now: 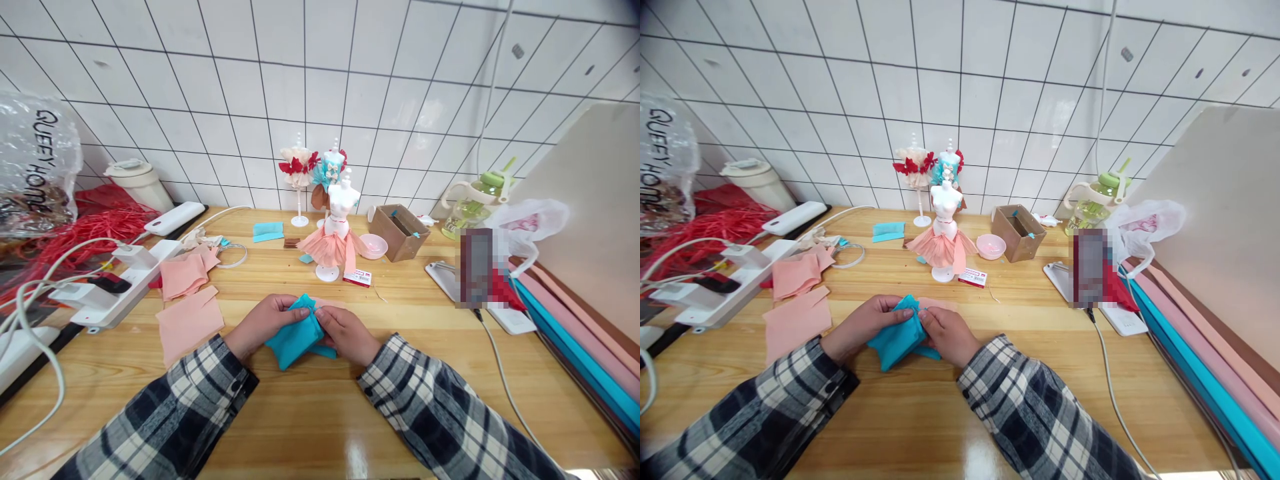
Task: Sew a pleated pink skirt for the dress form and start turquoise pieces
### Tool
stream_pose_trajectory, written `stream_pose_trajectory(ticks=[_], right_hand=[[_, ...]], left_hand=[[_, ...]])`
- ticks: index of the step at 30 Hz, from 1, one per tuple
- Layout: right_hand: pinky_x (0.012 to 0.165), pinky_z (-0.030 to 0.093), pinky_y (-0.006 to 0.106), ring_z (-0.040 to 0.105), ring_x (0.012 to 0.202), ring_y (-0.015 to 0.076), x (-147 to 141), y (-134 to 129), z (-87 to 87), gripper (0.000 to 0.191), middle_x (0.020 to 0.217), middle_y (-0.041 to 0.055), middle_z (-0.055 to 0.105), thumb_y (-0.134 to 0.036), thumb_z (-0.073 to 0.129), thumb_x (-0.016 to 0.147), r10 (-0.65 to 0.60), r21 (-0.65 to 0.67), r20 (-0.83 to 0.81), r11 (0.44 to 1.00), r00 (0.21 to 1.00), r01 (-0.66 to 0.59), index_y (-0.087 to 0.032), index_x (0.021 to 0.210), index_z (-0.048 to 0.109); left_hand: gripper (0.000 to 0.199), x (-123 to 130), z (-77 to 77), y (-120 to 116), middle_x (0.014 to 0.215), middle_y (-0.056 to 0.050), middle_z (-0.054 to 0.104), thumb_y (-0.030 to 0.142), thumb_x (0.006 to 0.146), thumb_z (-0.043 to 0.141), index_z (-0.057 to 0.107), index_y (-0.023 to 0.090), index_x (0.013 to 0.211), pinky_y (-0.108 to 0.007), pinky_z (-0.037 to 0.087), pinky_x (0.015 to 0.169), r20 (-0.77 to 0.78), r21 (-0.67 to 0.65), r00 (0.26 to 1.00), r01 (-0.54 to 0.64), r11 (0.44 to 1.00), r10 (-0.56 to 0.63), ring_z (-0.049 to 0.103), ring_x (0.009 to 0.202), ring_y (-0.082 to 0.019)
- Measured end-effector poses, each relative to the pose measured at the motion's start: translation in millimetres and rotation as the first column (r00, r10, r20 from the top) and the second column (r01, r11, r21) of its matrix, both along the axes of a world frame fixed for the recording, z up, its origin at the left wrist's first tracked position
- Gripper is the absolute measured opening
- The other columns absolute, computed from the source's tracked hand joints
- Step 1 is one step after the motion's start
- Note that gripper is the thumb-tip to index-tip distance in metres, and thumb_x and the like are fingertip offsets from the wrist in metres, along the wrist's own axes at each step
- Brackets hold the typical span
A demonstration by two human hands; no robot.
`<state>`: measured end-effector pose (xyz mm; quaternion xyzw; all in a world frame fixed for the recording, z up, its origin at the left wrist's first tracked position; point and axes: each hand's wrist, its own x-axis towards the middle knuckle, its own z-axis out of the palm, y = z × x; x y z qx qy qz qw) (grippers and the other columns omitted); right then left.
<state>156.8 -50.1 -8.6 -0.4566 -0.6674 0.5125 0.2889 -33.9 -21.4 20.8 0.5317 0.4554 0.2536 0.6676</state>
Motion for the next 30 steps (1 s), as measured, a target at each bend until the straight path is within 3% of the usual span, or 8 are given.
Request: stream_pose_trajectory(ticks=[6,14,23,30], right_hand=[[0.048,0.034,0.023,0.041,0.049,0.0105,0.8,-2.0,3.5,0.052,0.052,-0.0041,0.045,-0.064,0.027,0.092,0.006,-0.003,0.008,1.000,1.000,-0.006,-0.021,0.068,0.043],[0.051,0.033,0.024,0.042,0.053,0.0115,0.6,-0.9,0.7,0.047,0.055,-0.0035,0.045,-0.059,0.029,0.093,-0.017,0.057,0.047,0.998,0.999,0.015,-0.021,0.069,0.044],[0.050,0.034,0.024,0.043,0.053,0.0117,1.9,0.6,2.9,0.045,0.058,-0.0024,0.046,-0.056,0.031,0.094,-0.015,0.048,0.025,0.999,1.000,0.014,-0.021,0.068,0.044],[0.048,0.033,0.024,0.041,0.049,0.0107,-0.9,-1.4,-3.5,0.047,0.055,-0.0034,0.044,-0.059,0.029,0.093,-0.011,0.009,-0.045,1.000,0.999,0.012,-0.021,0.070,0.044]], left_hand=[[0.032,-2.6,-3.8,2.3,0.071,-0.002,0.071,0.044,0.069,0.074,0.072,0.013,0.075,-0.025,0.045,0.057,-0.033,0.011,0.996,0.088,0.996,-0.087,0.059,0.061,-0.016],[0.032,-0.7,-2.1,2.2,0.065,0.001,0.067,0.046,0.069,0.073,0.070,0.014,0.071,-0.023,0.042,0.053,-0.060,0.032,0.992,0.115,0.993,-0.113,0.054,0.059,-0.014],[0.036,-3.9,1.5,1.9,0.081,-0.004,0.072,0.046,0.070,0.073,0.072,0.014,0.086,-0.026,0.047,0.064,0.075,-0.030,0.991,0.112,0.993,-0.110,0.061,0.070,-0.018],[0.033,-4.0,-7.5,2.2,0.079,-0.004,0.072,0.044,0.071,0.074,0.071,0.013,0.082,-0.027,0.047,0.065,0.087,-0.048,0.993,0.085,0.995,-0.080,0.061,0.069,-0.017]])
